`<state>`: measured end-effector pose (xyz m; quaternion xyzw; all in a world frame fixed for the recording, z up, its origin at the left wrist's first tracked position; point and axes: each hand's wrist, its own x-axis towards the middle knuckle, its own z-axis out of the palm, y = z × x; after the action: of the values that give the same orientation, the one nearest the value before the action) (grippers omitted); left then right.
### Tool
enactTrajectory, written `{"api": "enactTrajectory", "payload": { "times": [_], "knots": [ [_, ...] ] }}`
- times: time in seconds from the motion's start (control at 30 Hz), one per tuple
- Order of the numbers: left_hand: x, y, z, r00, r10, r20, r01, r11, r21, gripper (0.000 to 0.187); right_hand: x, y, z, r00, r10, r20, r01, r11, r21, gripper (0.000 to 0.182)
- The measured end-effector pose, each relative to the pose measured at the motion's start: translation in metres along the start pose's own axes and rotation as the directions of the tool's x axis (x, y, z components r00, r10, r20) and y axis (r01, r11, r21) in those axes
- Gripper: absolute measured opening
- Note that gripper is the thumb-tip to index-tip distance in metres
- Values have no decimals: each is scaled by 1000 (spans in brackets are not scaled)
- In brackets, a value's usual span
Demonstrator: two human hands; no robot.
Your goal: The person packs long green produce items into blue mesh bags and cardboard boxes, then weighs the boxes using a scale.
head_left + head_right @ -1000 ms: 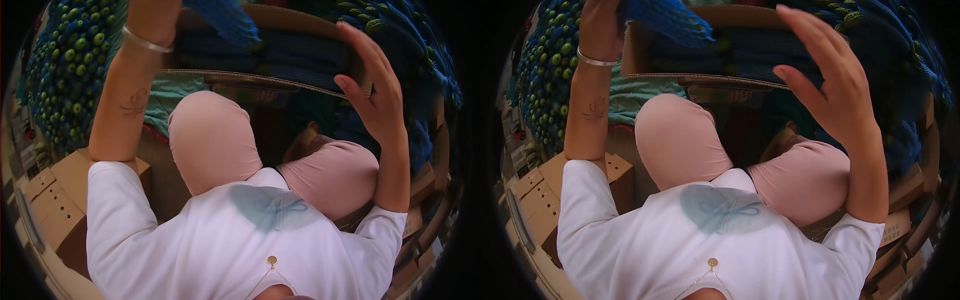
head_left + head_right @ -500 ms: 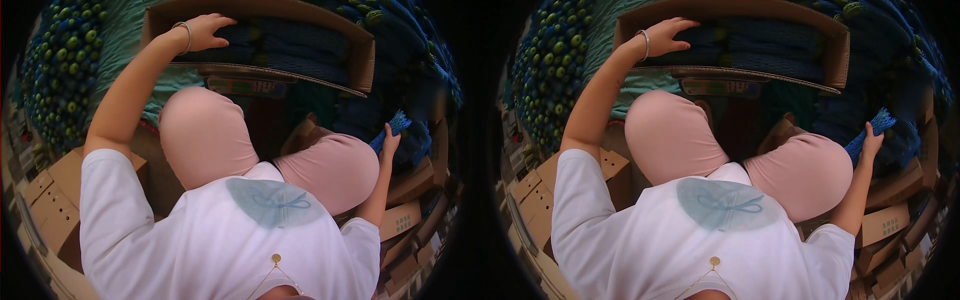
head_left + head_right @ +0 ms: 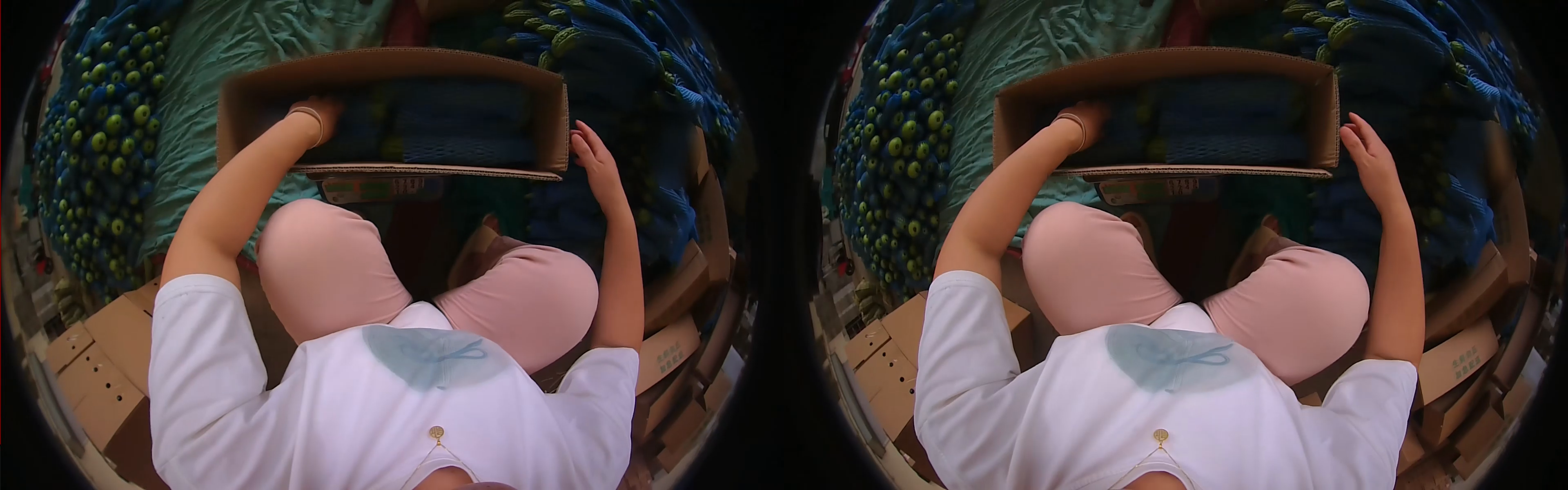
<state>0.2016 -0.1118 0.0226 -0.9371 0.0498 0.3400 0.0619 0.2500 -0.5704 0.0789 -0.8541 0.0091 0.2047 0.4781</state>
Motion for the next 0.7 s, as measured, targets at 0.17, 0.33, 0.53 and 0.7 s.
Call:
{"api": "enactTrajectory", "payload": {
  "times": [0.17,0.33,0.53,0.7],
  "knots": [
    [-36,-14,-17,913,208,-350,-241,969,-53,35,29,-12,37,972,-218,-82,114,752,-649,34],
    [-88,-96,6,447,-268,-853,149,963,-225,68,27,-4,37,993,-27,-115,-43,827,-560,34],
    [-101,-160,103,858,-497,-127,-27,202,-979,30,24,0,36,989,-104,-101,39,859,-511,27],
    [-55,-193,50,841,-337,-423,-329,301,-895,30,-46,9,4,938,-4,-348,-157,888,-433,28]
  ]
}}
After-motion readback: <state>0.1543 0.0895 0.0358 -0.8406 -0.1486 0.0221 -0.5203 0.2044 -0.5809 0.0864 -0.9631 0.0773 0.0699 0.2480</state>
